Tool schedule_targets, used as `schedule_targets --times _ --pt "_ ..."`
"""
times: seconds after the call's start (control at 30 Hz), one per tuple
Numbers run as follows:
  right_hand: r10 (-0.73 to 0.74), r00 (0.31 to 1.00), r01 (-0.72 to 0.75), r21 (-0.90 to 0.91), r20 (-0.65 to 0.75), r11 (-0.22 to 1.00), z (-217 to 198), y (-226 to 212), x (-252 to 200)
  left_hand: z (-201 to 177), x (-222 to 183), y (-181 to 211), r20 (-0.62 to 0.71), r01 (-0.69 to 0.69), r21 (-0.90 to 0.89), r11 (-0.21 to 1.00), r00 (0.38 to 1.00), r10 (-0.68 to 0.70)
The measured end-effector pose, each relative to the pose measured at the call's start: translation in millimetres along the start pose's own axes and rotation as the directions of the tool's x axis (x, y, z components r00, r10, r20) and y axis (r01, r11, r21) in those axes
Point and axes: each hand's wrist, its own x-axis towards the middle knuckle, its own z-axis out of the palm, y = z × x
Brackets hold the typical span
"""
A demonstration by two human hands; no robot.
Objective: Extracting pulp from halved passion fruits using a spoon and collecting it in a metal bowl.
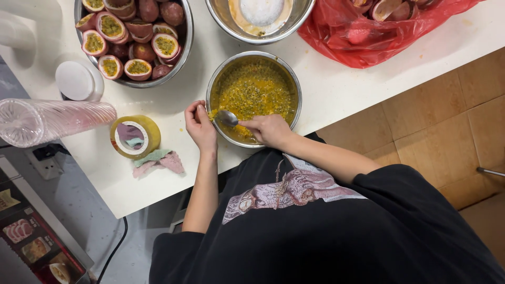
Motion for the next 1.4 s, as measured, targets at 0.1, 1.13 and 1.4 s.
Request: schedule_targets --times 0.1,1.13,1.4 --pt "-0.009 1.000 0.010 0.047 -0.018 0.999 -14 -13 3 0 0 -2 -0.008 0.003 0.042 0.999 1.000 -0.002" --pt "0.030 0.998 -0.031 0.022 0.058 0.999 7 5 7 2 -1 0 -0.025 0.049 -0.019 0.999 0.998 -0.049" --pt "0.042 0.996 -0.049 0.095 0.079 0.994 0 -19 12 3 0 -1 -0.032 0.025 -0.022 0.999 0.999 -0.025"
